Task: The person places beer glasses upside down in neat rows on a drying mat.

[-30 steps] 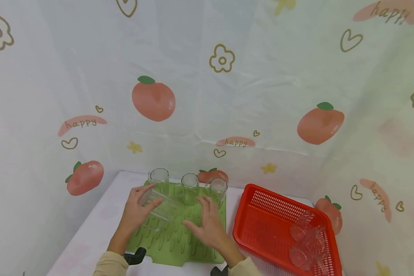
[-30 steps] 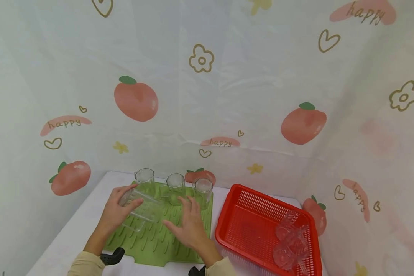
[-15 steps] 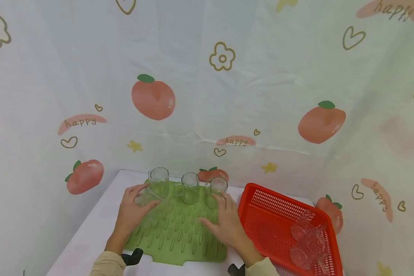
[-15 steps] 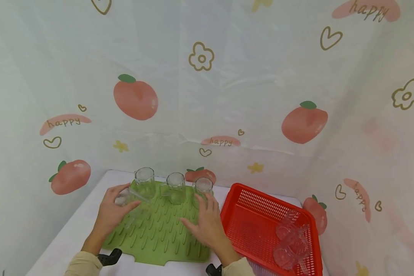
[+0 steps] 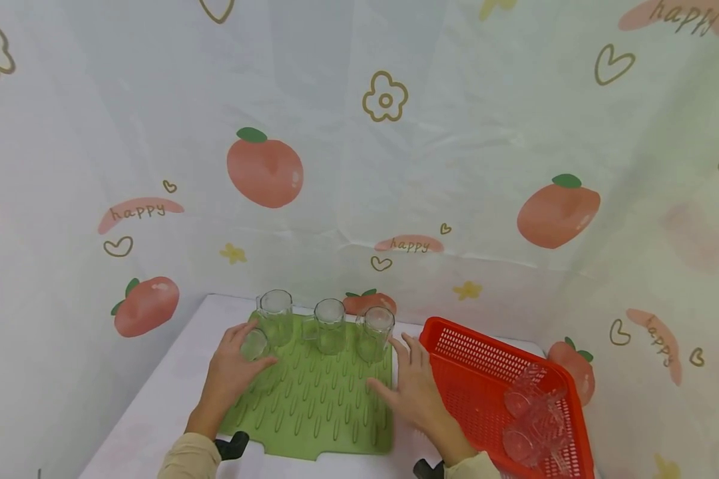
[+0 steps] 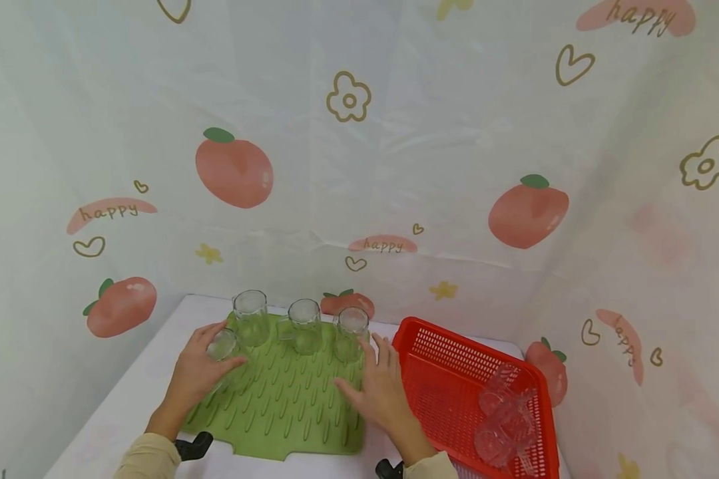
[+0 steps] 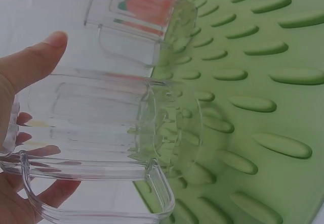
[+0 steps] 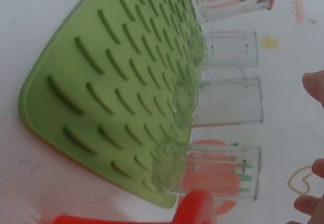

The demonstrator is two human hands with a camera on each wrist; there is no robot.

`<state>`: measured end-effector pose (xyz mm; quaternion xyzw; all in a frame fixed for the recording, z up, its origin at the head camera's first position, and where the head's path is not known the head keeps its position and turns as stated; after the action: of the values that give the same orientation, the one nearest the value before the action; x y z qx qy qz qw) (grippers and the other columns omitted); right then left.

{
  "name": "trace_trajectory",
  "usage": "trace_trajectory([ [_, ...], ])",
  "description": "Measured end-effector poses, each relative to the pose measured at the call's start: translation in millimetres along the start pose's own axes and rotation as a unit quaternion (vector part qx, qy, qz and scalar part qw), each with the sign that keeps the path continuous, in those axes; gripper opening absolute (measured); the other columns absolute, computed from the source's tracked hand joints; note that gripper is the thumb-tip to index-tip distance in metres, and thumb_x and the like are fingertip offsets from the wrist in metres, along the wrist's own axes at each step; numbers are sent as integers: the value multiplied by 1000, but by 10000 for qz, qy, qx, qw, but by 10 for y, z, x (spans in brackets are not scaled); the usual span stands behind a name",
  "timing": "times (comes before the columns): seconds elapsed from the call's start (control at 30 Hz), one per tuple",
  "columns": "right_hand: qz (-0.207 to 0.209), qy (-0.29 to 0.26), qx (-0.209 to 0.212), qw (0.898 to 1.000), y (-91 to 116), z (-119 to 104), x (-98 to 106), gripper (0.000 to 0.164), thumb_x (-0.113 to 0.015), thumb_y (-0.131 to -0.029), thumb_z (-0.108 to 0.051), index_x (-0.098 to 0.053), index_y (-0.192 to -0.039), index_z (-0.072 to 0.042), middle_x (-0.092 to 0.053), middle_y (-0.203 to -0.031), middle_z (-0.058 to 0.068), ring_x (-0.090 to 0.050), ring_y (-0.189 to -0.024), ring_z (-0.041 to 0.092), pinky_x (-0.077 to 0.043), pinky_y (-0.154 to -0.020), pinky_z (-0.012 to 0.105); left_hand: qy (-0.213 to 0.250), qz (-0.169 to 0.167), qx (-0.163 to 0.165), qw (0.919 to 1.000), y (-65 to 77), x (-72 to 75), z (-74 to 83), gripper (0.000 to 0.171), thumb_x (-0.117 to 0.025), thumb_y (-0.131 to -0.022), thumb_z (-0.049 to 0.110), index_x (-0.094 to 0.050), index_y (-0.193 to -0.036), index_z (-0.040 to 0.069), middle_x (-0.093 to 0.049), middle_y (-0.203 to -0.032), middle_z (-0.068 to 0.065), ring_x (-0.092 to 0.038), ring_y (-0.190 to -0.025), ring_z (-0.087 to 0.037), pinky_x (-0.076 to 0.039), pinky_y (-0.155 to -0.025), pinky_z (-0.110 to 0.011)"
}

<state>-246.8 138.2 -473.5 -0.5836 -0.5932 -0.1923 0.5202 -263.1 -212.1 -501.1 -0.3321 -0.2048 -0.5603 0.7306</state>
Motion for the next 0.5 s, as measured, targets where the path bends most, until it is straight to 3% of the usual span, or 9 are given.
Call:
trace_trajectory([
  [0.3, 11, 94, 3, 10000, -7, 50, 84, 84, -73, -88, -53, -40, -151, -8, -36, -155, 23, -35, -143, 43, -40, -112, 65, -216, -378, 61, 9990, 0, -62, -13, 93, -90, -77, 34, -45, -153, 4, -41, -156, -22, -47, -136, -51, -46, -103, -66],
  [0.5, 40, 154, -134, 9998, -39, 90, 154, 84, -75, -86, -53, -40, -150, -11, -37, -155, 21, -35, -144, 41, -42, -112, 63, -289, -468, -50, 9985, 7, -115, -31, 92, -90, -77, 33, -46, -152, 4, -42, -155, -23, -46, -138, -51, -47, -102, -66],
])
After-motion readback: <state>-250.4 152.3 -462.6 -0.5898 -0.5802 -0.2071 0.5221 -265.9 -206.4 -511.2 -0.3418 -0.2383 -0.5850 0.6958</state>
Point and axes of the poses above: each hand's wrist, its own y-axis away from the middle knuckle, its own x-axis out of the back of the hand, z = x × y, the point moved 8 cm from there along -y, towards the middle knuckle
